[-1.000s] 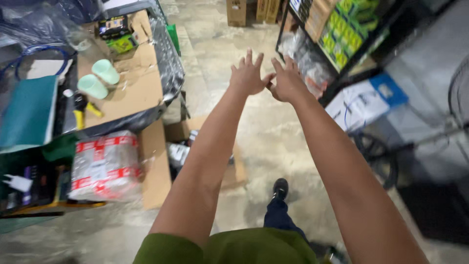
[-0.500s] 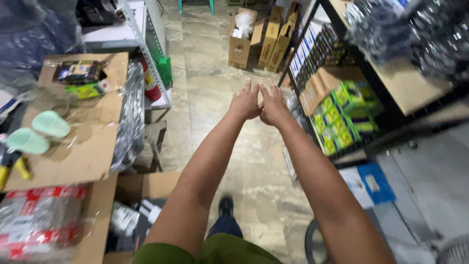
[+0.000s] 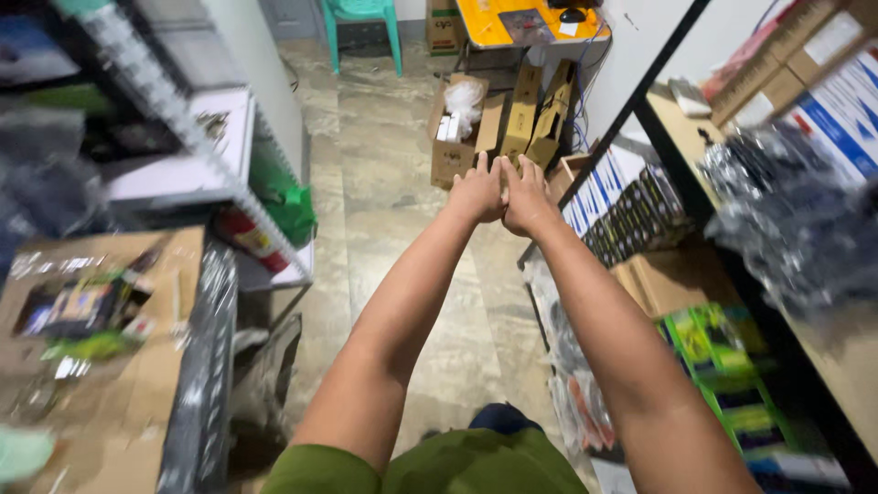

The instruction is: The person works on a desktop computer case on a workbench, routing and connecting cables and wires inside the open case by hand. They briefly walk to a shelf to retrieve an item, then return and continue arranging wires and securing components inside the case.

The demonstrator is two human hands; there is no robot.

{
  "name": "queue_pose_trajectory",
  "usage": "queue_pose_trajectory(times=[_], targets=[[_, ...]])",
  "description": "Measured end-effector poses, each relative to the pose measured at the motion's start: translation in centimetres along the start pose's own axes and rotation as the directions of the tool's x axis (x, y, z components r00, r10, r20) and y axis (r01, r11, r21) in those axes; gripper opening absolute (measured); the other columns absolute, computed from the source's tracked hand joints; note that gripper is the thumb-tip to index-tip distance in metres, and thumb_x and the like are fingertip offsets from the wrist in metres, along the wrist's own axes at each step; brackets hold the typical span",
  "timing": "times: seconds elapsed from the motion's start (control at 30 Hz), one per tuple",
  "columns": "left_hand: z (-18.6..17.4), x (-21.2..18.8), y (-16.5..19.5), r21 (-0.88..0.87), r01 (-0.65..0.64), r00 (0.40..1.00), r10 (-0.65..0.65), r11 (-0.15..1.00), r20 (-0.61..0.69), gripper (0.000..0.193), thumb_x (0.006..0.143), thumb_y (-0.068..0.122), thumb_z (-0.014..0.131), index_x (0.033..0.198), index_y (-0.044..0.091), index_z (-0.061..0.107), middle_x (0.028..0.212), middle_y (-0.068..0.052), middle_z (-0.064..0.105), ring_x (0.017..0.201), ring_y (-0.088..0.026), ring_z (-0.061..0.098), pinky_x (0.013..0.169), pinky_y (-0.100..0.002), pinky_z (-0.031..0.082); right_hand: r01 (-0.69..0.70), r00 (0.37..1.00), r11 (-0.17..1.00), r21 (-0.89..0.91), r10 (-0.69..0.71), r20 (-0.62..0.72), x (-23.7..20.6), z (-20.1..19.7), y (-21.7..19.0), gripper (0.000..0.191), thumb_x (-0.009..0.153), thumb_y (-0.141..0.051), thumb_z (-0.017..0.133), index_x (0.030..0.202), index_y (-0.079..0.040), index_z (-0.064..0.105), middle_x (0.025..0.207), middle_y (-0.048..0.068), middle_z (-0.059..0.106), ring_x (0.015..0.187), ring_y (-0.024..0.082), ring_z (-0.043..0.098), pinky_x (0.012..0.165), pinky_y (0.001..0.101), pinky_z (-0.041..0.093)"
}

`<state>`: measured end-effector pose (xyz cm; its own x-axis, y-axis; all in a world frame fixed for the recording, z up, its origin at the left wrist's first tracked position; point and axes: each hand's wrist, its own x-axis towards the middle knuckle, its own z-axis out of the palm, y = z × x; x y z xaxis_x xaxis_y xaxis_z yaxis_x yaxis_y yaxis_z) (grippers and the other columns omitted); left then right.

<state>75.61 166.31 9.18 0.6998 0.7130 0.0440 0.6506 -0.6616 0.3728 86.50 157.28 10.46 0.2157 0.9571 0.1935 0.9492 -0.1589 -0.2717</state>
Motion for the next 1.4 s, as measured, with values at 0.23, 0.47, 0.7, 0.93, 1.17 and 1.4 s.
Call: queue_pose_trajectory(times=[0.23,0.47,0.7,0.93,1.17,1.4], targets=[[2.4,13.7,-4.1,0.022,0.055,0.995,-0.057,0.998,0.078,0.087,0.091,0.054,0.062,0.160,0.018,0.024,0.166,-0.024,0.018,0.140,-0.044,0.043,0.112,-0.066,0.033,-0.002,0.997,1.000,-0.007,0.002,0.077,12.9,4.0,6.5,0.091,0.077,-0.009,0.073,0.158,-0.017,0.034,0.159,0.026,0.028,0.150,0.042,0.026,0.118,0.0518,0.031],[1.4,26.2,-8.8,0.038,0.082,0.993,-0.085,0.996,0.086,0.088,0.092,0.053,0.062,0.162,0.016,0.023,0.167,-0.025,0.020,0.138,-0.044,0.049,0.112,-0.061,0.039,0.053,0.995,0.997,0.062,-0.058,0.084,27.1,6.2,10.9,0.085,0.076,-0.012,0.075,0.153,-0.012,0.039,0.158,0.024,0.034,0.146,0.044,0.031,0.117,0.0509,0.035],[1.6,37.4,-15.3,0.020,0.133,0.980,-0.135,0.991,0.149,0.087,0.095,0.056,0.062,0.161,0.016,0.020,0.168,-0.022,0.016,0.146,-0.044,0.037,0.115,-0.061,0.033,0.019,0.992,0.998,0.063,-0.026,0.122,38.7,10.5,13.8,0.079,0.083,-0.013,0.067,0.157,-0.014,0.040,0.158,0.024,0.034,0.146,0.043,0.033,0.115,0.0534,0.035],[0.4,49.1,-20.4,0.056,0.089,0.967,-0.100,0.994,0.233,0.088,0.094,0.051,0.064,0.161,0.018,0.020,0.169,-0.017,0.015,0.148,-0.039,0.034,0.117,-0.061,0.030,-0.124,0.976,0.987,0.101,0.103,0.193,49.6,13.3,17.6,0.083,0.083,-0.027,0.076,0.155,-0.015,0.037,0.156,0.023,0.034,0.145,0.042,0.032,0.116,0.0507,0.035],[2.2,58.5,-20.6,0.013,-0.051,0.973,0.047,0.999,0.224,0.075,0.098,0.039,0.060,0.161,0.017,0.025,0.169,-0.011,0.021,0.149,-0.036,0.035,0.118,-0.061,0.030,-0.200,0.973,0.974,0.107,0.185,0.138,57.1,15.8,24.6,0.082,0.087,-0.028,0.076,0.157,-0.011,0.036,0.153,0.020,0.040,0.141,0.042,0.037,0.117,0.0510,0.034],[5.8,65.0,-20.2,-0.026,-0.044,0.986,0.047,0.999,0.157,0.069,0.099,0.030,0.059,0.159,0.015,0.029,0.169,-0.010,0.025,0.152,-0.036,0.033,0.119,-0.061,0.029,-0.240,0.964,0.959,0.153,0.216,0.158,64.6,18.4,32.2,0.079,0.089,-0.029,0.075,0.156,-0.009,0.038,0.153,0.023,0.041,0.144,0.043,0.038,0.120,0.0466,0.033]])
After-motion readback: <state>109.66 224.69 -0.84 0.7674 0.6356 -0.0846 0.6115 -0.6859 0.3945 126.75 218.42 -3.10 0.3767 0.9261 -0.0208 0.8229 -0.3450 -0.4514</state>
